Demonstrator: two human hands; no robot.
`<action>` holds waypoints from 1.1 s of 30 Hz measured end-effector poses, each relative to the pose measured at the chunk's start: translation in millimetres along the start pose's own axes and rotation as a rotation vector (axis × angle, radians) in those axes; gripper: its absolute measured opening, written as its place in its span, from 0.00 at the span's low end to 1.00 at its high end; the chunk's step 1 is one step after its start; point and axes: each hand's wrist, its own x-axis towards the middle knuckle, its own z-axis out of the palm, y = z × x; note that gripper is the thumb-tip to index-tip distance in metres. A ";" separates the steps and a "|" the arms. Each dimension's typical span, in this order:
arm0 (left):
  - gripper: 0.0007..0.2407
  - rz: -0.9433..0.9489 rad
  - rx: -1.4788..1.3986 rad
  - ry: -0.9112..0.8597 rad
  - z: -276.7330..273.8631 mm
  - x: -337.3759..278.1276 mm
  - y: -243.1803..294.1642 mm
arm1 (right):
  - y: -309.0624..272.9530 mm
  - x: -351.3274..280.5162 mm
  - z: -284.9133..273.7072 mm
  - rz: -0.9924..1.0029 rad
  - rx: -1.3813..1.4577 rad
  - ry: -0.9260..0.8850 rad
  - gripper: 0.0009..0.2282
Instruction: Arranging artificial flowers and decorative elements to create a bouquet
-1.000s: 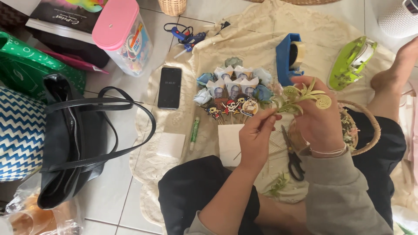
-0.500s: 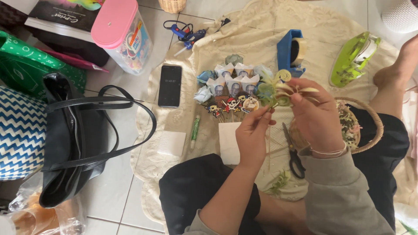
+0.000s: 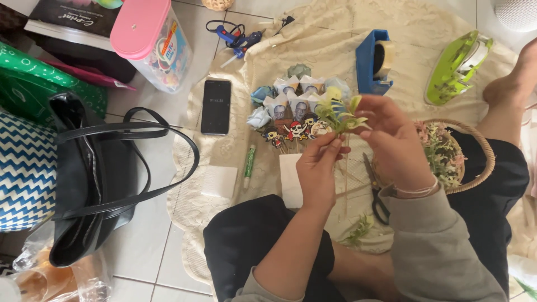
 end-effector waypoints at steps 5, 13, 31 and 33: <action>0.06 0.096 0.074 -0.004 4.2 -2.4 7.9 | 31.8 -15.8 -0.7 0.086 0.094 0.117 0.12; 0.06 0.113 0.110 -0.044 5.3 -3.0 4.7 | 27.0 -9.0 3.9 0.100 0.155 0.143 0.06; 0.10 -0.081 0.090 -0.025 2.3 0.3 1.0 | 53.0 -5.3 1.2 0.018 0.241 0.220 0.05; 0.10 -0.073 0.131 -0.040 2.7 -0.8 -0.2 | 51.0 -0.1 -3.5 -0.002 0.234 0.231 0.04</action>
